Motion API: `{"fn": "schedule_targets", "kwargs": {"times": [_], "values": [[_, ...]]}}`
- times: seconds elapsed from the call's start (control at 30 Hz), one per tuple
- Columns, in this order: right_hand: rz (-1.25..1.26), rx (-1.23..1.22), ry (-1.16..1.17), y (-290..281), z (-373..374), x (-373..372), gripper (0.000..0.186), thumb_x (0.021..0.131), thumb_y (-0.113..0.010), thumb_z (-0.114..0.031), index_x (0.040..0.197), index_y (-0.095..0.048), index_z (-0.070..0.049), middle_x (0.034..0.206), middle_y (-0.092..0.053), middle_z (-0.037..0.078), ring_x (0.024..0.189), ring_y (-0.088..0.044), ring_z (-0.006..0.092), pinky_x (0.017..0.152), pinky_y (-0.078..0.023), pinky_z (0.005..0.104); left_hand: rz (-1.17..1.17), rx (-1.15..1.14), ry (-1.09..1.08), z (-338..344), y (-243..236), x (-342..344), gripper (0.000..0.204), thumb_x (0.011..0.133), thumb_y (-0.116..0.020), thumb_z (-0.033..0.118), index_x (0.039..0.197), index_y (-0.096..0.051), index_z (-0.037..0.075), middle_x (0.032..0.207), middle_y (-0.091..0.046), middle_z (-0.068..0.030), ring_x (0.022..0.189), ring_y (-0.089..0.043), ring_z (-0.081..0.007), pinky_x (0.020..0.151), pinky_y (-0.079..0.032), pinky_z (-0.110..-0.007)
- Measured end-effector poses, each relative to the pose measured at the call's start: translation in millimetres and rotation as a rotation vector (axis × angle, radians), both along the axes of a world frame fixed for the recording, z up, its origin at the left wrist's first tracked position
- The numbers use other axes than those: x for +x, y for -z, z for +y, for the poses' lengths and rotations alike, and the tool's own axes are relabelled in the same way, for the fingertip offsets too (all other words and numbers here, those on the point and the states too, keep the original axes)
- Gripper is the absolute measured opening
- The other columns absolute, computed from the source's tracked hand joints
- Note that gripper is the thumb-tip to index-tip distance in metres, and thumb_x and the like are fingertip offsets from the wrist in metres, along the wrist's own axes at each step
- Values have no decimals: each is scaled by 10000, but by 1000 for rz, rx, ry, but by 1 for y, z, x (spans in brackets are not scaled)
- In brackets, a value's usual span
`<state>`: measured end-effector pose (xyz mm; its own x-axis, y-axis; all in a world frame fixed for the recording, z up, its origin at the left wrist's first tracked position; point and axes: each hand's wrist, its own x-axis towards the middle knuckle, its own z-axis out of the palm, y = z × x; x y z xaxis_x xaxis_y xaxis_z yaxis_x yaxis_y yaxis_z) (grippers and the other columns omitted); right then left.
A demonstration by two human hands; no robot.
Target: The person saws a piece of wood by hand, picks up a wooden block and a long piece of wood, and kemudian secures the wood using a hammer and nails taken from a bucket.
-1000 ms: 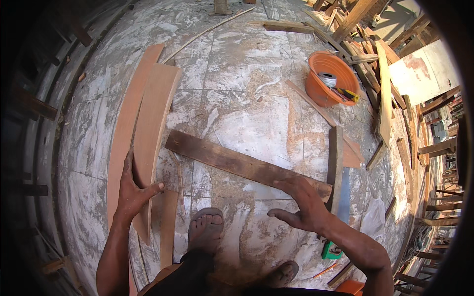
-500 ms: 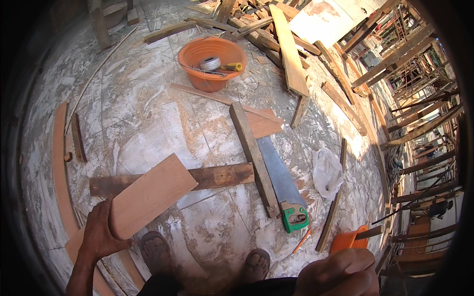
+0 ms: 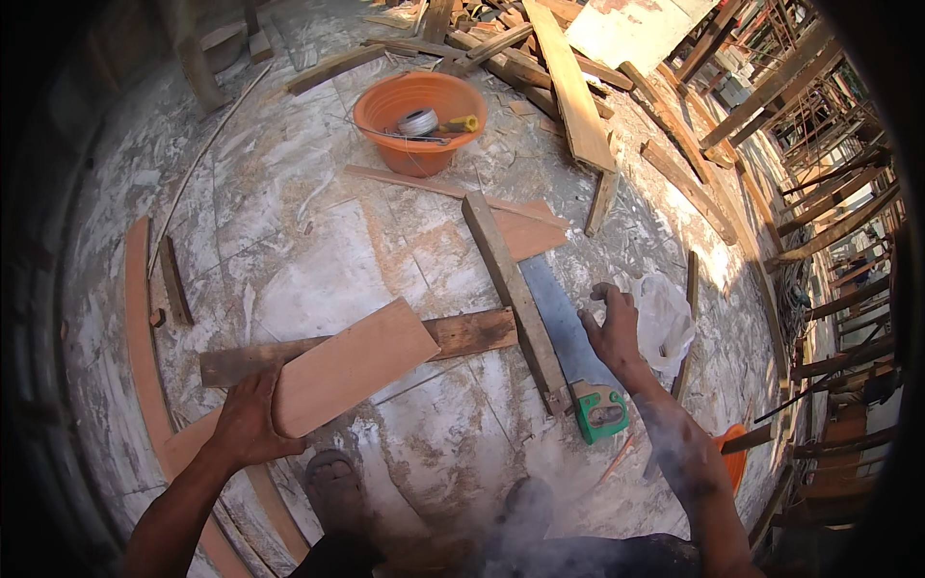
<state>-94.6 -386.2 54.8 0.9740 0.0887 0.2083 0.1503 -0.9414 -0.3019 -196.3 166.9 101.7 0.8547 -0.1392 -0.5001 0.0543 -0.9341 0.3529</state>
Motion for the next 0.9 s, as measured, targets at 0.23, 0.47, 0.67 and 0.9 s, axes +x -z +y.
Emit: {"fn": "schedule_targets", "kwargs": {"times": [0.23,0.47,0.67,0.9], "values": [[218,-155,-406,16,88,7,756,775,-826,-333,1427,-510,-119,1525,-437,126,1454,-346,371,1200,-268,581,-106,90,20,23,32,4,1292,547,-888,342,1603,-222,9,1472,-450,-253,1396,-412,-429,1217,-302,-503],[286,-416,-523,24,113,47,606,855,-732,-278,1419,-557,-140,1583,-388,115,1523,-276,351,1242,-151,637,-277,120,-22,38,40,-2,1297,527,-869,283,1620,-209,57,1420,-478,-235,1322,-468,-423,1171,-353,-524],[156,-539,-575,30,163,44,919,791,-840,-369,1550,-395,-103,1611,-356,121,1519,-286,342,1255,-144,624,-564,-154,-474,114,15,-22,1185,660,-880,276,1604,-227,-20,1515,-430,-256,1440,-422,-371,1227,-321,-465],[397,-350,-800,34,291,30,983,785,-864,-323,1569,-334,-58,1515,-460,173,1412,-421,372,1218,-309,515,-678,-197,-968,185,4,-74,1140,753,-875,268,1579,-192,-121,1558,-374,-314,1465,-396,-366,1242,-282,-418]]}}
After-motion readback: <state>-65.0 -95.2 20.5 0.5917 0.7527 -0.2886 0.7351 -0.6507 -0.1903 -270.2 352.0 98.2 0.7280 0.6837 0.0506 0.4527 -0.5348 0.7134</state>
